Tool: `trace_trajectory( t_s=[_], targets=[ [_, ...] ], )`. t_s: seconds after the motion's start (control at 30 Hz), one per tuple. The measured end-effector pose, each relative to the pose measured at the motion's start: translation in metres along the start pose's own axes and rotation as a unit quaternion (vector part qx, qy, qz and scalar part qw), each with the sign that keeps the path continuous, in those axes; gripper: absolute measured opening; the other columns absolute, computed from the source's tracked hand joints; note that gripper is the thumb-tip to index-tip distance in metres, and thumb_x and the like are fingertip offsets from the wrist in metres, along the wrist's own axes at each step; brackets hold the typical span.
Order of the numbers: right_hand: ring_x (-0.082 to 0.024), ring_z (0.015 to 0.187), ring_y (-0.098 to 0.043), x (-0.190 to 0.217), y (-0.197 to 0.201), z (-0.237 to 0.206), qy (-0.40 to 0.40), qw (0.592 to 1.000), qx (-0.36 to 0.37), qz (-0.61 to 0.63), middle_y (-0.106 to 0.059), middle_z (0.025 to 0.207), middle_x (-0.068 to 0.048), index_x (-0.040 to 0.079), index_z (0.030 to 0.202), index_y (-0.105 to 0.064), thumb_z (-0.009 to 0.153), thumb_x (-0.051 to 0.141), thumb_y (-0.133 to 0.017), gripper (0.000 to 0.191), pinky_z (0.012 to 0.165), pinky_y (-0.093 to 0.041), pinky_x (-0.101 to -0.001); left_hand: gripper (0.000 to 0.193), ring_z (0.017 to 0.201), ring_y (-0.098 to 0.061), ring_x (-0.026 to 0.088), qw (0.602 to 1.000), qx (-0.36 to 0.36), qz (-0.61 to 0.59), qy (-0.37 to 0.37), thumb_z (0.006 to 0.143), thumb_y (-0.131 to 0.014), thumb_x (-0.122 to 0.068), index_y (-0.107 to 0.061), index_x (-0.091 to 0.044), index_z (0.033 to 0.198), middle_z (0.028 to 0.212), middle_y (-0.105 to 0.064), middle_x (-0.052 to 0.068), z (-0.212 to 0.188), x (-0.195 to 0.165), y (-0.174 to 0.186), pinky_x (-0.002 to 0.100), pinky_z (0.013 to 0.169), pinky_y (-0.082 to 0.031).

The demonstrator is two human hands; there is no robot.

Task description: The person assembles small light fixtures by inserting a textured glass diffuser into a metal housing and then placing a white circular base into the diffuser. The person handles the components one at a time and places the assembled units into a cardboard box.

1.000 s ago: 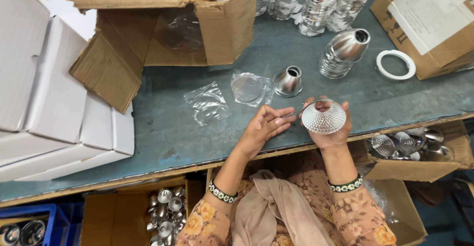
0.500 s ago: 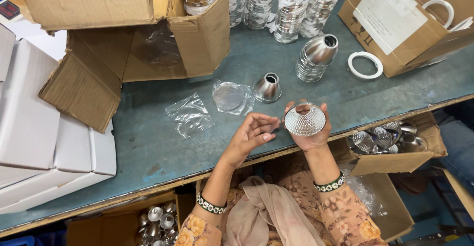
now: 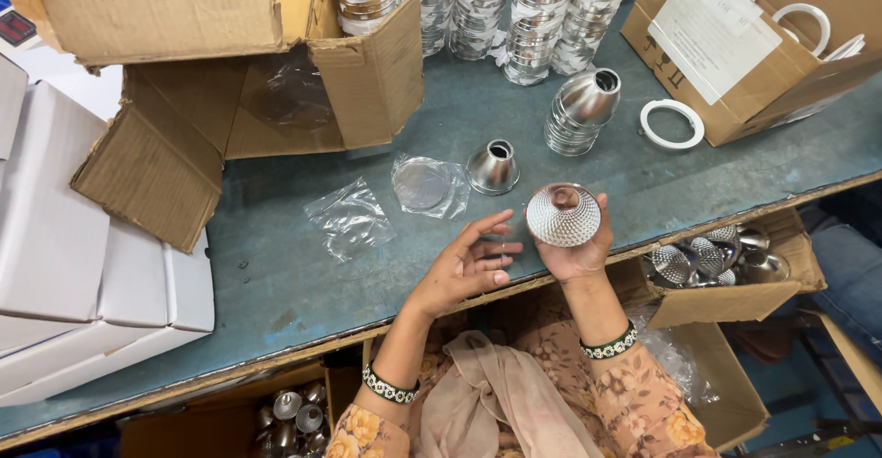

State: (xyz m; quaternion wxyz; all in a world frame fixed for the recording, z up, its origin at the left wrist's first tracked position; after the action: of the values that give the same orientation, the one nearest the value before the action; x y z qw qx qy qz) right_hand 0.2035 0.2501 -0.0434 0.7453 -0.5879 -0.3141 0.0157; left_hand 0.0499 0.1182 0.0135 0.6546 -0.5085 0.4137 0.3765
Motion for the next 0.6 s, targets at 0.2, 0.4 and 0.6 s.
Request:
trace_trajectory(
  t_s=[0.2, 0.4, 0.6],
  targets=[
    [-0.025, 0.122, -0.061, -0.001, -0.008, 0.000, 0.021, 0.999, -0.027, -0.035, -0.066, 0.122, -0.004, 0.013, 0.118, -0.060, 0.086, 0.050, -0.078, 0.052, 0.108, -0.049, -0.0453, 0.081, 0.144, -0.051, 0.031, 0.998, -0.032, -0.001, -0.048, 0.087, -0.076, -0.007, -0.038, -0.011, 0.158, 0.158, -0.039, 0.014, -0.003, -0.004, 0.005, 0.043, 0.119, -0.046],
    [-0.025, 0.125, -0.061, -0.001, -0.020, 0.000, 0.021, 0.998, 0.031, -0.043, -0.062, 0.127, -0.008, 0.006, 0.141, -0.048, 0.091, 0.037, -0.085, 0.069, 0.111, -0.050, -0.0453, 0.083, 0.141, -0.054, 0.032, 0.999, -0.025, -0.031, -0.021, 0.086, -0.077, -0.010, -0.037, -0.009, 0.158, 0.158, -0.044, 0.017, -0.001, 0.002, 0.005, 0.043, 0.113, -0.049],
    [-0.025, 0.123, -0.064, -0.001, -0.030, -0.001, 0.018, 0.991, 0.058, -0.117, -0.063, 0.133, -0.015, -0.002, 0.145, -0.044, 0.086, 0.030, -0.087, 0.079, 0.109, -0.052, -0.0429, 0.088, 0.144, -0.048, 0.030, 0.996, -0.060, -0.022, -0.064, 0.083, -0.081, -0.004, -0.036, -0.010, 0.158, 0.161, -0.038, 0.010, -0.002, -0.001, 0.006, 0.044, 0.116, -0.048]
  ],
)
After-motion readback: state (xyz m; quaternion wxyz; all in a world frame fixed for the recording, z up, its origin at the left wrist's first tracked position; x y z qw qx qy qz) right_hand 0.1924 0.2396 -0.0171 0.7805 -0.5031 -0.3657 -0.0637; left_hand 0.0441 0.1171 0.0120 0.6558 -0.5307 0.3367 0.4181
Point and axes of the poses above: each hand's wrist, its own z-axis towards the middle knuckle, its own y-axis out of the back of the hand, x = y × z, the point moved 6 cm from there along z, towards the middle knuckle
